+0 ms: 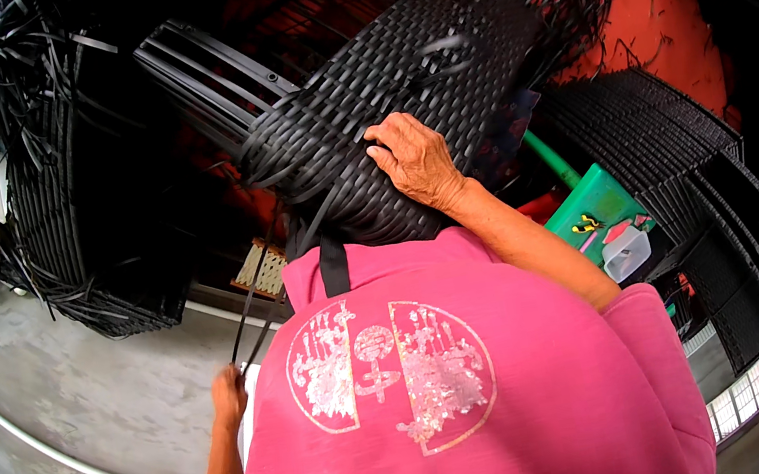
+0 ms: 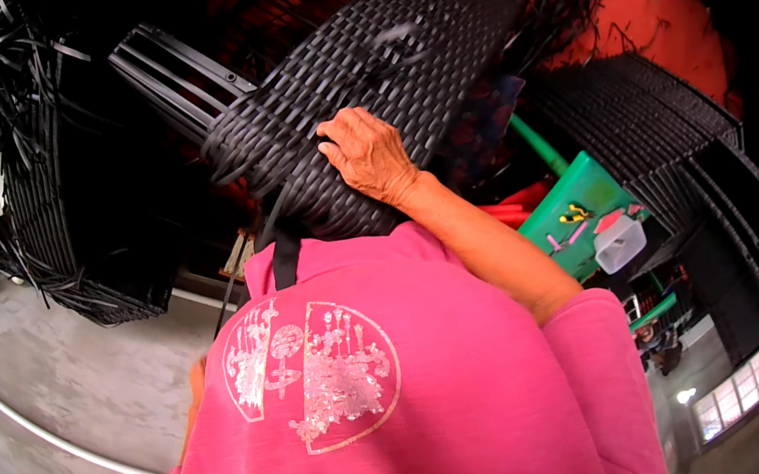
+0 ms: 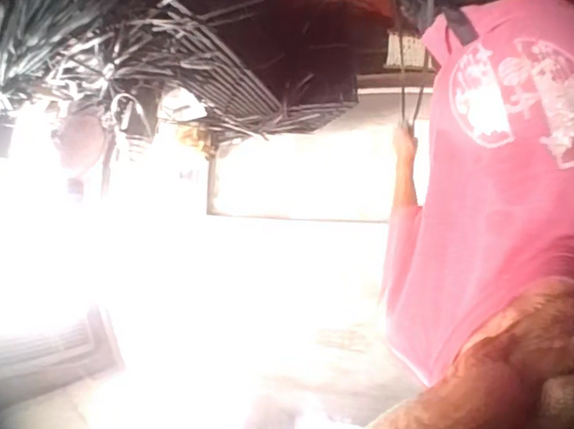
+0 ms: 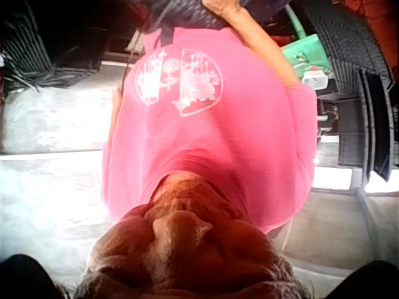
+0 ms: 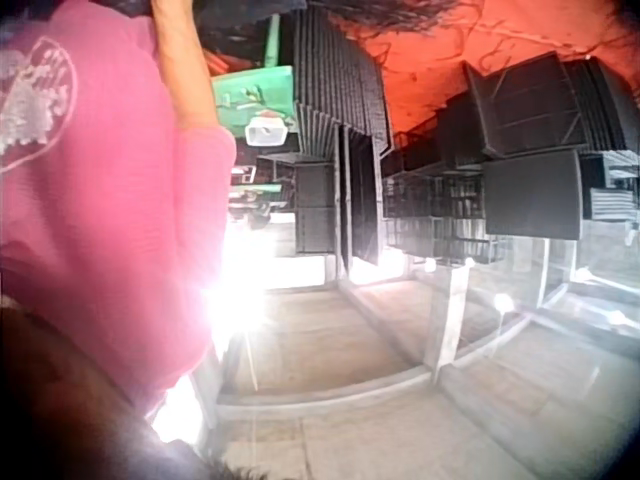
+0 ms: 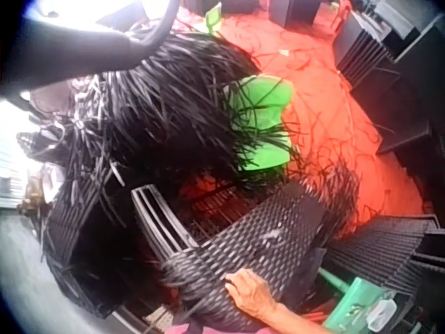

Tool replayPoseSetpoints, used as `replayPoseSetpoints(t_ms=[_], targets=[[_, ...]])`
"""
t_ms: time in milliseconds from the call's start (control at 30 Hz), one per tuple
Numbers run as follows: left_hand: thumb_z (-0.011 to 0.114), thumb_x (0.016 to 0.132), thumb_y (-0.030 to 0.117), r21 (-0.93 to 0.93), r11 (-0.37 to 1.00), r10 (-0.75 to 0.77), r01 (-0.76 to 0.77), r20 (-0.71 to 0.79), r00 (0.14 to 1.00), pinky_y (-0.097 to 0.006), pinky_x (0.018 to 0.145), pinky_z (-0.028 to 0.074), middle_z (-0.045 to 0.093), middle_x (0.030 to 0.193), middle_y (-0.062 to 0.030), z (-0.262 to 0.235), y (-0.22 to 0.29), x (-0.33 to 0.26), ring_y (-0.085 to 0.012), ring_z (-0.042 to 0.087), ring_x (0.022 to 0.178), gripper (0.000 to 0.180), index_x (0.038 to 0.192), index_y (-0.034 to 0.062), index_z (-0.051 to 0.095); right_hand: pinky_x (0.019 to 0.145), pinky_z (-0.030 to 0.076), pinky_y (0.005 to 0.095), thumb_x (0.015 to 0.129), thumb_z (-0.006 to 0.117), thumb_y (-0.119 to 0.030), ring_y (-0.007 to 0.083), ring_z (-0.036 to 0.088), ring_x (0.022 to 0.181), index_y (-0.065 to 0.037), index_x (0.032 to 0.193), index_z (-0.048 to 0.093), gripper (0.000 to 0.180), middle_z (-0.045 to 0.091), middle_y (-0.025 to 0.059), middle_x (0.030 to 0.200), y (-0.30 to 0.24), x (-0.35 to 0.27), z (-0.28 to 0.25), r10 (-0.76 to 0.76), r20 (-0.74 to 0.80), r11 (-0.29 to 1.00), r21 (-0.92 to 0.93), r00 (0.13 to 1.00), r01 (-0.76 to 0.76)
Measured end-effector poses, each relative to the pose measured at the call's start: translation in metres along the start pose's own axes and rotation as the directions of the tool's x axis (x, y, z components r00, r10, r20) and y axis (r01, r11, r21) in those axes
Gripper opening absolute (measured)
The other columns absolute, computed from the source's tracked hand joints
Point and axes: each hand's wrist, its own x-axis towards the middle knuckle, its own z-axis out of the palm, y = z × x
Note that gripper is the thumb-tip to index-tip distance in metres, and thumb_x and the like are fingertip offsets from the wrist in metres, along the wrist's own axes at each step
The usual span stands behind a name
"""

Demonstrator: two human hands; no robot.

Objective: The person weaves black plastic strips into the frame of a piece of furniture by hand, pulling the strips through the pre-woven sections and tucking in the ends.

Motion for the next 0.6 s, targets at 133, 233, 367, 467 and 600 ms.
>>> replayPoseSetpoints(t_ms=[133,233,367,467,600], targets=[[0.061,0.074,0.013,0.466,0.790,-0.579,0.399,0.349,0.737,-0.049,0.072,0.048,0.062,0.082,-0.0208,-0.030,-0.086,-0.127,-0.0403,0.060,0.085,0.007,0.078,0.0075,0.065,0.068,0.049,0.0357,0.081,0.064,-0.008,0.0279,0.057,0.077,-0.003,0.095,0.058,0.016,0.054,0.0096,0.086,0.001,-0.003,0.001,-0.003,-0.037,1.000,0.007,0.999,0.004],[0.059,0.077,0.014,0.573,0.745,-0.573,0.342,0.286,0.768,-0.046,0.076,0.050,0.065,0.084,-0.0176,-0.023,-0.100,-0.114,-0.0375,0.062,0.091,0.011,0.082,0.0102,0.068,0.071,0.049,0.0366,0.079,0.064,-0.004,0.0292,0.057,0.080,-0.003,0.096,0.059,0.018,0.056,0.0108,0.090,0.011,-0.005,-0.005,0.054,-0.127,0.999,0.005,0.990,-0.054],[0.065,0.073,0.008,0.337,0.892,-0.395,0.301,0.257,0.882,-0.046,0.086,0.044,0.059,0.108,-0.0164,-0.027,-0.014,0.025,-0.0369,0.054,0.101,0.033,0.105,0.0053,0.059,0.086,0.047,0.0400,0.077,0.067,-0.004,0.0347,0.054,0.102,-0.003,0.112,0.055,0.036,0.053,0.0163,0.108,0.040,0.000,-0.025,0.268,-0.308,0.945,-0.100,0.913,-0.311],[0.063,0.084,0.009,-0.117,0.991,0.043,-0.065,-0.177,0.983,-0.039,0.097,0.041,0.056,0.123,-0.0178,-0.048,0.123,0.130,-0.0347,0.050,0.117,0.036,0.119,0.0015,0.056,0.089,0.046,0.0415,0.079,0.068,-0.009,0.0374,0.051,0.109,-0.003,0.121,0.051,0.045,0.051,0.0178,0.118,0.072,0.018,-0.040,0.154,-0.178,0.942,-0.271,0.972,-0.199],[0.064,0.081,-0.003,-0.337,0.777,0.370,-0.532,-0.439,0.819,-0.031,0.082,0.048,0.063,0.101,-0.0157,-0.081,0.282,0.208,-0.0286,0.062,0.094,0.023,0.104,0.0002,0.061,0.073,0.050,0.0428,0.083,0.063,-0.013,0.0393,0.060,0.079,0.000,0.103,0.060,0.024,0.062,0.0155,0.089,0.103,0.025,-0.052,0.433,-0.060,0.875,-0.210,0.899,-0.436]])
